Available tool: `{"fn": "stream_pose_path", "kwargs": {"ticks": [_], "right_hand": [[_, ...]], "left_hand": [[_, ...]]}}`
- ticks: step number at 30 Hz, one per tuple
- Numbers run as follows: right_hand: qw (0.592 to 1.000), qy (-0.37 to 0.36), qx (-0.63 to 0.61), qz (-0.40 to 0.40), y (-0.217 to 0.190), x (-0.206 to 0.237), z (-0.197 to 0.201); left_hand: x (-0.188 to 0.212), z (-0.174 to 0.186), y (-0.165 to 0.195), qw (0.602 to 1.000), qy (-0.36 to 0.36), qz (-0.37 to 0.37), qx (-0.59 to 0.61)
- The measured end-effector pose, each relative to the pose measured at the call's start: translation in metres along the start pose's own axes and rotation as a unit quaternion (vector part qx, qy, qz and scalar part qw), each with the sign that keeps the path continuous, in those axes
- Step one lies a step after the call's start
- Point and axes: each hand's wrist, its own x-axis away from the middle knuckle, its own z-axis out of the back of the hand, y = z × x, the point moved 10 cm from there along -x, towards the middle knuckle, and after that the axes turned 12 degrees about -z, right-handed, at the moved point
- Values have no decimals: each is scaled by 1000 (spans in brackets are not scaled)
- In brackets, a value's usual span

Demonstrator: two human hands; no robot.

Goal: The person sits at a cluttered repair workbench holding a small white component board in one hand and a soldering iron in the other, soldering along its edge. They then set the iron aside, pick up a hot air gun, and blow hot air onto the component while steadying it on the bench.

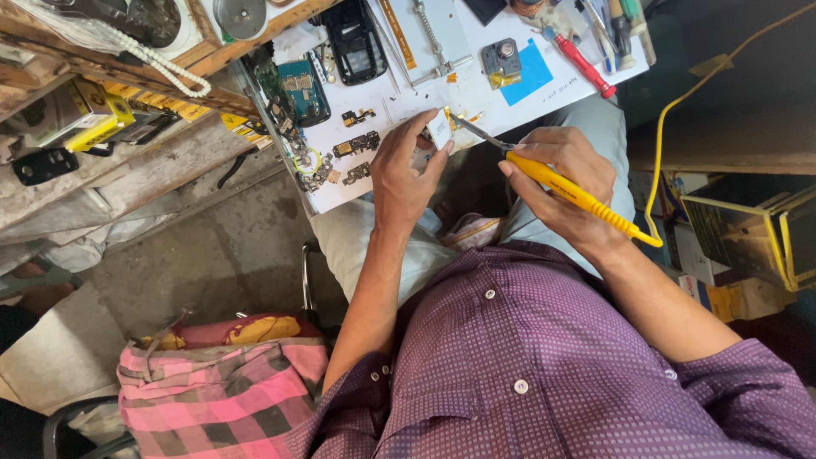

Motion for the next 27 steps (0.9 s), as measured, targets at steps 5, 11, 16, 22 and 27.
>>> {"fn": "stream_pose_path", "kwargs": {"ticks": [5,11,16,22,27], "right_hand": [[1000,-4,-1,5,-1,-3,-1],[1000,-15,-1,-5,0,-3,-2],[999,-29,4,-14,0,-1,-5],[999,-31,15,-7,-5,-3,-5],[999,-33,15,-2,-6,-3,-4]], "left_hand": [[-2,1,0,1000,0,-2,-8],[0,0,-2,1000,0,3,-14],[7,-1,-5,1000,-6,17,-19],[5,-1,-3,1000,-4,13,-13],[4,-1,-2,1000,-4,12,-7]]}}
